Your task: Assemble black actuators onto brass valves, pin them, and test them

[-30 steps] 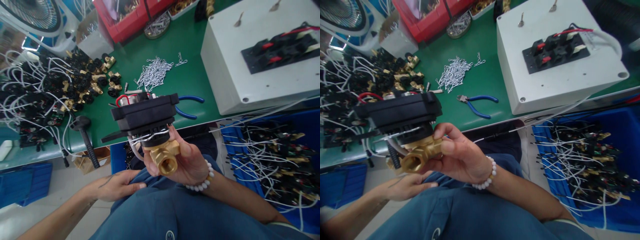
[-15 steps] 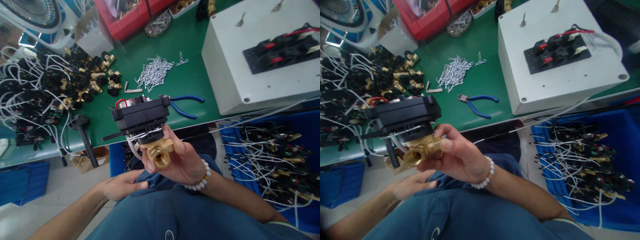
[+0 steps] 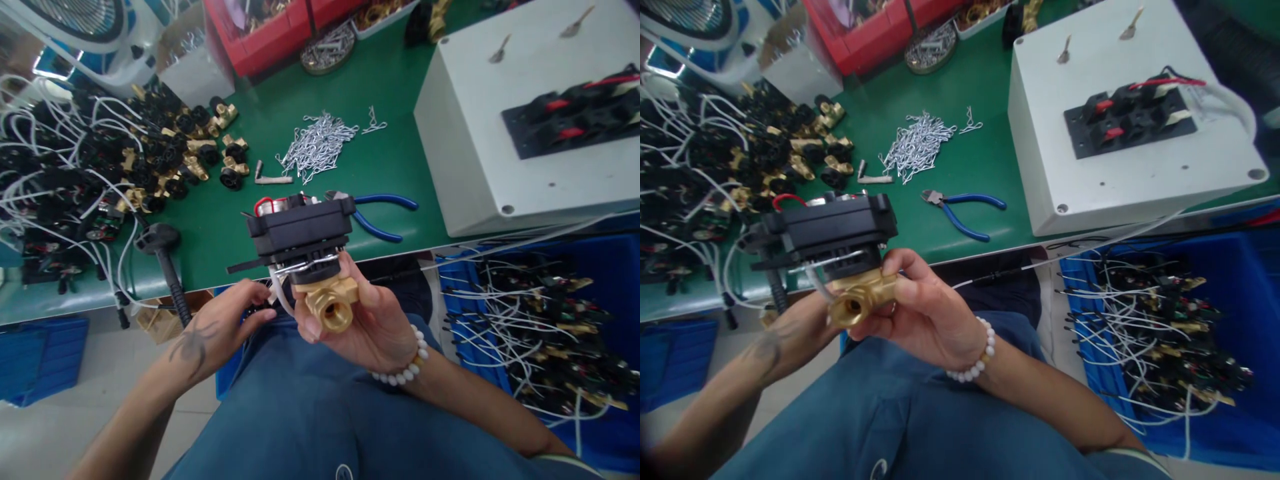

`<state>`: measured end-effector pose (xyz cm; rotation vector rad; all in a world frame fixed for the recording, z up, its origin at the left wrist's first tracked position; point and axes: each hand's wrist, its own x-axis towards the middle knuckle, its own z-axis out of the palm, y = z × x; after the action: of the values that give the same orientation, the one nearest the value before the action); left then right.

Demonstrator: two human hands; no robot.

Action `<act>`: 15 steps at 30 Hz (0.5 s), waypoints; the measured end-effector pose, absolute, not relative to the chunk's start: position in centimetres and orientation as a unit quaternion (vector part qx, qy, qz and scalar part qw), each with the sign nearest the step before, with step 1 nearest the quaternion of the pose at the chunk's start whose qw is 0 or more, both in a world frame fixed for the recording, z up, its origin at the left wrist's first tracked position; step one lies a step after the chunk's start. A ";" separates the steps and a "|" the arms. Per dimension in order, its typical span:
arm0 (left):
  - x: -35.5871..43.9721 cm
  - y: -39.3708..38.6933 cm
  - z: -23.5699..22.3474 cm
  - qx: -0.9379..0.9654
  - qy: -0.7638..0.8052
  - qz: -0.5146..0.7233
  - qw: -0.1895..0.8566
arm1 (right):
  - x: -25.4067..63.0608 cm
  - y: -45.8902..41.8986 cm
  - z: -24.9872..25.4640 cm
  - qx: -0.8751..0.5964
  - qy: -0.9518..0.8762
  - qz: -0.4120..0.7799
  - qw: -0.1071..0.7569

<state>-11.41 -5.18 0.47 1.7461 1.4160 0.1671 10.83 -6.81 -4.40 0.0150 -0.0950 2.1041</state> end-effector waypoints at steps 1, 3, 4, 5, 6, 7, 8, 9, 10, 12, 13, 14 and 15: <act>-10.9 -5.4 0.8 0.699 0.573 0.140 0.404 | 10.7 -6.8 -4.4 0.003 -0.038 0.870 0.492; -9.2 -5.7 1.3 0.684 0.542 0.278 0.400 | 10.6 -6.9 -4.3 -0.013 -0.038 0.875 0.483; -8.1 -5.7 1.3 0.679 0.515 0.326 0.409 | 10.5 -6.9 -4.2 -0.024 -0.042 0.875 0.481; -7.0 -5.6 1.1 0.675 0.488 0.357 0.423 | 10.5 -7.0 -4.1 -0.038 -0.049 0.873 0.483; -5.9 -5.3 0.9 0.669 0.470 0.386 0.428 | 10.6 -7.0 -4.0 -0.054 -0.062 0.868 0.489; -5.0 -5.0 0.5 0.663 0.460 0.408 0.427 | 10.8 -7.0 -3.9 -0.076 -0.078 0.860 0.499; -4.1 -4.6 0.1 0.659 0.452 0.429 0.421 | 11.0 -7.0 -3.7 -0.102 -0.098 0.848 0.511; -3.4 -4.2 -0.3 0.655 0.449 0.446 0.414 | 11.3 -6.9 -3.6 -0.128 -0.121 0.833 0.524; -2.9 -3.8 -0.6 0.652 0.446 0.458 0.409 | 11.6 -6.9 -3.4 -0.152 -0.144 0.816 0.539; -2.0 -3.3 -1.1 0.648 0.440 0.467 0.411 | 12.2 -6.8 -3.1 -0.189 -0.185 0.784 0.561; -1.7 -3.2 -1.2 0.647 0.437 0.465 0.417 | 12.4 -6.8 -3.0 -0.200 -0.200 0.771 0.571; -1.5 -3.0 -1.3 0.647 0.431 0.465 0.423 | 12.6 -6.8 -2.9 -0.210 -0.211 0.761 0.577; -1.2 -3.0 -1.3 0.647 0.425 0.465 0.429 | 12.7 -6.7 -2.8 -0.219 -0.219 0.752 0.581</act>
<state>-1.24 -2.97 -1.29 1.6154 1.0598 1.1611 12.66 -6.71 -2.77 -0.5115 -0.5116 1.7577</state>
